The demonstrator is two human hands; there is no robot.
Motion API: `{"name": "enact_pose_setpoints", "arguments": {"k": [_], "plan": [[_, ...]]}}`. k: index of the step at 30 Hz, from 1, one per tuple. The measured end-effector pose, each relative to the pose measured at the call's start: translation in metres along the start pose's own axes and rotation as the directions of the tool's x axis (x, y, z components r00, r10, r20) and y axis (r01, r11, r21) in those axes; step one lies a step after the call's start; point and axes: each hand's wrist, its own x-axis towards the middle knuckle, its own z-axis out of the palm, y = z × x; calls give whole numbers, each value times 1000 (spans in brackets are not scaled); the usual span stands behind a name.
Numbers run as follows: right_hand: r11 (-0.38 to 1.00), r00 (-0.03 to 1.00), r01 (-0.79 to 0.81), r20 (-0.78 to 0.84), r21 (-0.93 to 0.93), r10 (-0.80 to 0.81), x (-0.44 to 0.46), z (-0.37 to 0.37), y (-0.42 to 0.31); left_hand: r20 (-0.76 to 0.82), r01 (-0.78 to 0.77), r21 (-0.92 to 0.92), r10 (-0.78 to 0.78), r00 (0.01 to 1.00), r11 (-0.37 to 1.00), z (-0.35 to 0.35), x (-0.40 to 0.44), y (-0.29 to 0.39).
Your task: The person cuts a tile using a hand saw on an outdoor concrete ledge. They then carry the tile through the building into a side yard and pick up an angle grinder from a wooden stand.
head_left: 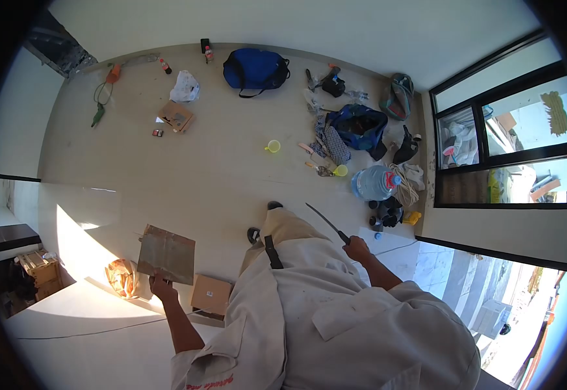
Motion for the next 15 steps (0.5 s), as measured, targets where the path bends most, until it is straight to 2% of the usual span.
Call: {"name": "enact_pose_setpoints", "arguments": {"k": [2,5,8,12,15], "plan": [[999,1000,-13,28,46,12,0,7,-17,22,-26,-9,26,999,1000,26,17,15],[999,1000,4,-22,49,-3,9,17,-38,59,-15,5,15,998,1000,43,50,19],[991,998,-53,42,122,48,26,16,-63,72,-45,58,41,997,997,64,57,42],[980,989,-101,125,170,81,62,9,-105,84,-71,114,62,995,991,57,88,65],[970,984,-120,159,211,87,84,-4,-150,36,-99,181,95,995,978,51,112,87]]}}
